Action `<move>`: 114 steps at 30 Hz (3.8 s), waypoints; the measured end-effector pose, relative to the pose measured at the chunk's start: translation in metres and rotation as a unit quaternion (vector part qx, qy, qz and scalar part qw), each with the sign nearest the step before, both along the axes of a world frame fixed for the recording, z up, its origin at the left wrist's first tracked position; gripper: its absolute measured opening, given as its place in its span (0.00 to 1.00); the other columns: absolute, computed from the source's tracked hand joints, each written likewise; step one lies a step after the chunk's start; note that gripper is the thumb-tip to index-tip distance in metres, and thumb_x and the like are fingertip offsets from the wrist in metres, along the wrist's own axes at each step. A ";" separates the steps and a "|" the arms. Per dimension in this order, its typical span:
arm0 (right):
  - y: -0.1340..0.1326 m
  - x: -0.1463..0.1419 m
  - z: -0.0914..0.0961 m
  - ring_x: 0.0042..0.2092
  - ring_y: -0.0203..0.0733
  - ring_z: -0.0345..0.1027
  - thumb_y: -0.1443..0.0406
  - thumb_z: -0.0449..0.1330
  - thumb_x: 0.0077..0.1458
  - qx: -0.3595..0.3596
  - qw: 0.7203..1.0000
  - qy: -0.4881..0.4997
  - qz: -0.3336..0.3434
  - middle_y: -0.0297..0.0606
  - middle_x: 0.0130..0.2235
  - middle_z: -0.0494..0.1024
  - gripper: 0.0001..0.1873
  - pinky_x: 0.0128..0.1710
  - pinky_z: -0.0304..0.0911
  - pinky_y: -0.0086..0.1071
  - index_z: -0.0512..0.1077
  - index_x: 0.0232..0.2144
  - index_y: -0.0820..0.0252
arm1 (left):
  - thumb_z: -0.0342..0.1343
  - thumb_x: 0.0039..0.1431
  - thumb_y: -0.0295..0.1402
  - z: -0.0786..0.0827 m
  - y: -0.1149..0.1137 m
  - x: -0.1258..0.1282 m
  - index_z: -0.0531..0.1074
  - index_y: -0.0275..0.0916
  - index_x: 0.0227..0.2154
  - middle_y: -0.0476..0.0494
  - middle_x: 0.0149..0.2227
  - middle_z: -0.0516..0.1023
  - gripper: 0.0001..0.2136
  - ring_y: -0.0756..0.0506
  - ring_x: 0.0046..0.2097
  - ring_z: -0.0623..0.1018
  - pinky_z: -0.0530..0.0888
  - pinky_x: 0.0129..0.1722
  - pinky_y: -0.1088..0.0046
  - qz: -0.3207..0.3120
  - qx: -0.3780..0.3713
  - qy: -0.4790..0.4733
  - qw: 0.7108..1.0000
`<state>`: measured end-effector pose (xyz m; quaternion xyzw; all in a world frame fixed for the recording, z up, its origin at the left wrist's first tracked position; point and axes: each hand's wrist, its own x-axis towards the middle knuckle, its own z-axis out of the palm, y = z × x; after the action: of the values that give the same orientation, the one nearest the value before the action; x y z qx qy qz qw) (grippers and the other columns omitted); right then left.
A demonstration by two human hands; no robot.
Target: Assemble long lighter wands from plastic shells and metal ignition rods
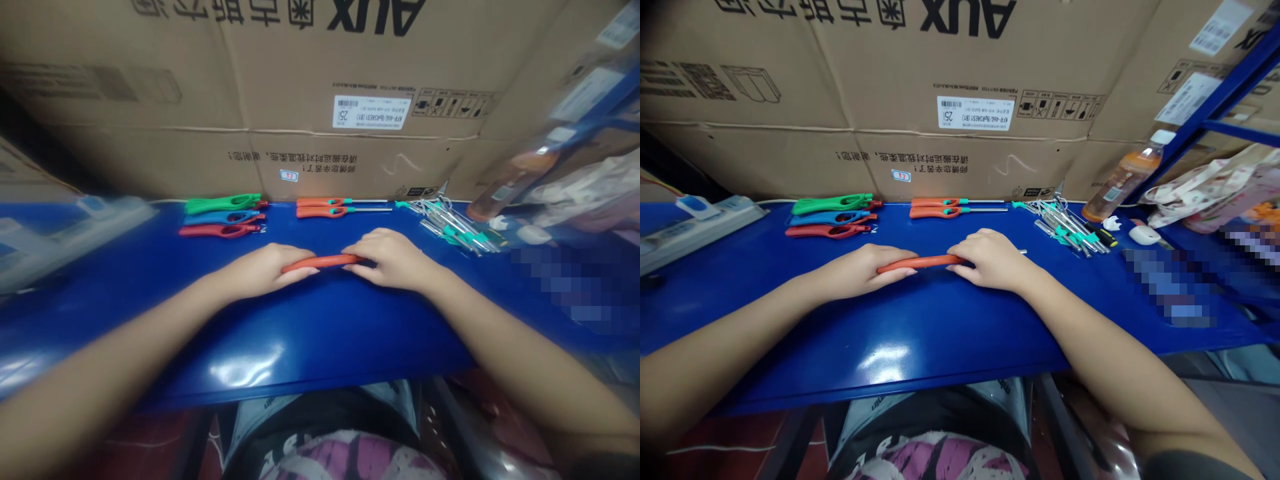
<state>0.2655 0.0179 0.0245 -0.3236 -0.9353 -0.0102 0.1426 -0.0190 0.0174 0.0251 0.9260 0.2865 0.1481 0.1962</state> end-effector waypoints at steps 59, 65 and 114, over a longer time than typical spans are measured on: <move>0.003 0.002 -0.005 0.41 0.45 0.69 0.59 0.54 0.70 0.051 0.998 0.011 0.029 0.43 0.38 0.81 0.15 0.46 0.54 0.39 0.77 0.42 0.62 | 0.46 0.72 0.42 -0.012 0.001 -0.001 0.74 0.39 0.51 0.41 0.43 0.82 0.17 0.42 0.41 0.81 0.73 0.40 0.68 0.060 0.091 0.070 0.992; 0.005 0.007 -0.003 0.42 0.46 0.70 0.62 0.53 0.70 0.076 0.996 0.006 0.039 0.44 0.41 0.81 0.14 0.49 0.54 0.41 0.76 0.46 0.63 | 0.51 0.70 0.43 -0.005 0.001 0.000 0.74 0.37 0.34 0.52 0.25 0.71 0.15 0.51 0.26 0.69 0.64 0.29 0.75 0.066 -0.002 -0.010 0.998; 0.014 0.029 0.004 0.37 0.43 0.70 0.62 0.51 0.70 0.031 0.997 0.058 0.030 0.43 0.36 0.78 0.14 0.38 0.65 0.34 0.76 0.40 0.61 | 0.51 0.71 0.44 -0.024 0.004 -0.002 0.72 0.34 0.55 0.34 0.46 0.80 0.20 0.41 0.45 0.81 0.77 0.46 0.66 0.052 0.139 -0.033 0.988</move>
<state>0.2946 0.0320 0.0285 -0.2910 -0.9340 -0.0163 0.2069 -0.0214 0.0217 0.0014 0.9228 0.3041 0.2270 0.0667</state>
